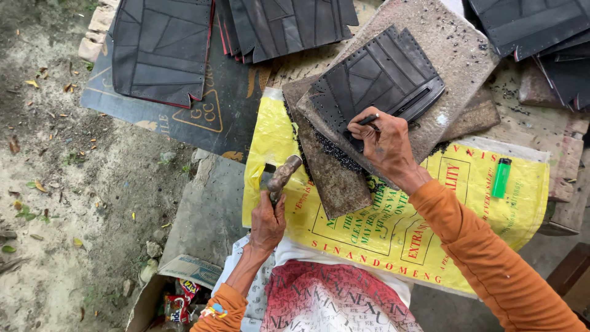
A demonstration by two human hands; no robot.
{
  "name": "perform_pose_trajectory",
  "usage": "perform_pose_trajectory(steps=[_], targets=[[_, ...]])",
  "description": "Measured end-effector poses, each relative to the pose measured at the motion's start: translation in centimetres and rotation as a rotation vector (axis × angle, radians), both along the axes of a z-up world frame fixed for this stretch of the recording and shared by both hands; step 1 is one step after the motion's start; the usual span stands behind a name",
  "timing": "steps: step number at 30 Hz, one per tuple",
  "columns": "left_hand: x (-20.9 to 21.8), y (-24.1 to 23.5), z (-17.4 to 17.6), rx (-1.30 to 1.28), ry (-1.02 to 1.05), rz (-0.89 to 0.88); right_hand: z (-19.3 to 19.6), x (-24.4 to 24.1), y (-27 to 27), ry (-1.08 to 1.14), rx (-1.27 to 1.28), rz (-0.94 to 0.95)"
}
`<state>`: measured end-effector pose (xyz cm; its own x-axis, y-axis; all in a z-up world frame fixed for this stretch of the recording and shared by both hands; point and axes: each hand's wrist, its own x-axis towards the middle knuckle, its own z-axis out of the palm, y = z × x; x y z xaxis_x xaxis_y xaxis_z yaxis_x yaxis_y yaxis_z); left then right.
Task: The person uses a hammer and a metal punch to drive fasteners into black rubber shoe parts placed on a metal block. They repeatedly position the punch, strike it with the hammer, and adjust the parts to continue the fastening process.
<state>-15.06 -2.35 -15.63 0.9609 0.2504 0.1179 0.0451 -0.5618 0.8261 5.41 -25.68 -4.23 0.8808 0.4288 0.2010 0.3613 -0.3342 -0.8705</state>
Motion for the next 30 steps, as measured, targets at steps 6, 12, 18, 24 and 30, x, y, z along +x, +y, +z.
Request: perform_pose_trajectory(steps=[6,12,18,24,30], targets=[[1.3,1.3,4.2,-0.057,0.170,-0.069,0.1,0.3,0.0,-0.076,-0.022,0.029],[5.7,2.6,14.1,0.034,-0.005,-0.251,-0.6,0.5,0.2,-0.174,-0.076,0.062],[10.5,1.3,21.7,0.045,-0.168,-0.426,-0.8,0.6,0.4,-0.115,-0.062,0.014],[11.7,0.4,24.2,0.039,-0.333,-0.555,-0.4,0.2,0.4,-0.267,-0.226,0.014],[14.2,-0.9,23.2,0.103,-0.105,-0.587,0.3,0.1,0.5,-0.185,-0.235,0.034]])
